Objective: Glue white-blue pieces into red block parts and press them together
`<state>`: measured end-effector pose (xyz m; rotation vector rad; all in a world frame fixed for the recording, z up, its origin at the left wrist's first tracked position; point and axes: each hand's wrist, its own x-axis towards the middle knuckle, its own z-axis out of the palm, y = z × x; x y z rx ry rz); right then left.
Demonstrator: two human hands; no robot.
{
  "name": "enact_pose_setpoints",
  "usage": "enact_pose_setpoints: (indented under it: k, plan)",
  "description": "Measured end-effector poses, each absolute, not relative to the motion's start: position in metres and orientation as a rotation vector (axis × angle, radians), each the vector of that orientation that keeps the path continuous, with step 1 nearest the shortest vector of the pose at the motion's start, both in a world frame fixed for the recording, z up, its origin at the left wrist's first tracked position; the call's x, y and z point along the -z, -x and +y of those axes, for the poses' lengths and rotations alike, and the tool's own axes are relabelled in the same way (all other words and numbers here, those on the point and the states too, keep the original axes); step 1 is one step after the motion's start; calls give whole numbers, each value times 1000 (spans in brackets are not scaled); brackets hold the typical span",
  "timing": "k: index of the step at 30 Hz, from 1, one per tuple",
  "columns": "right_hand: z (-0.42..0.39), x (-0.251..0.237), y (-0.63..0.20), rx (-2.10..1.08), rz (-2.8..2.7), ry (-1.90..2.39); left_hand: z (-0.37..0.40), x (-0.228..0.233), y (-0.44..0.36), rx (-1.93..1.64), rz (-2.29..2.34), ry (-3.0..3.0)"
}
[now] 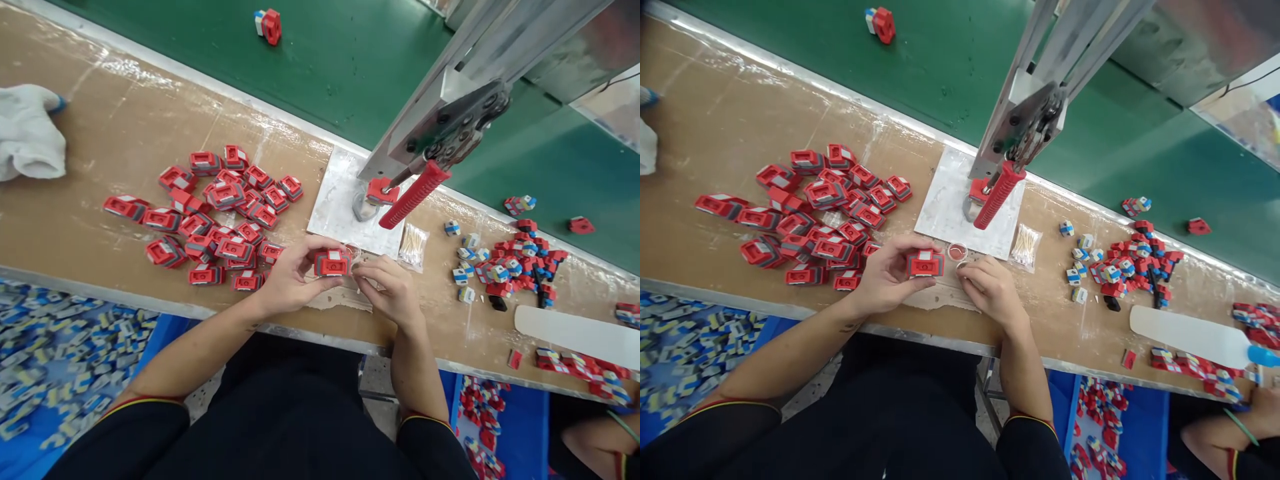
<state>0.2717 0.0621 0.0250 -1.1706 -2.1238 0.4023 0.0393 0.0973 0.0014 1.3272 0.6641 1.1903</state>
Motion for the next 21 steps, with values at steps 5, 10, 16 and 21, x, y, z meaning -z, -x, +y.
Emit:
enact_pose_setpoints:
  k: [5, 10, 16, 21]
  plan:
    - [55, -56, -272, -365, -1665, 1061, 95, 5, -40, -1282, 606, -1411]
    - [59, -64, -244, -468, -1515, 878, 97, 13, -41, -1359, 485, -1513]
    - [60, -40, -220, -735, -1336, 859, 97, 17, -44, -1403, 444, -1532]
    - [58, -38, -220, -718, -1360, 911, 97, 15, -45, -1399, 459, -1553]
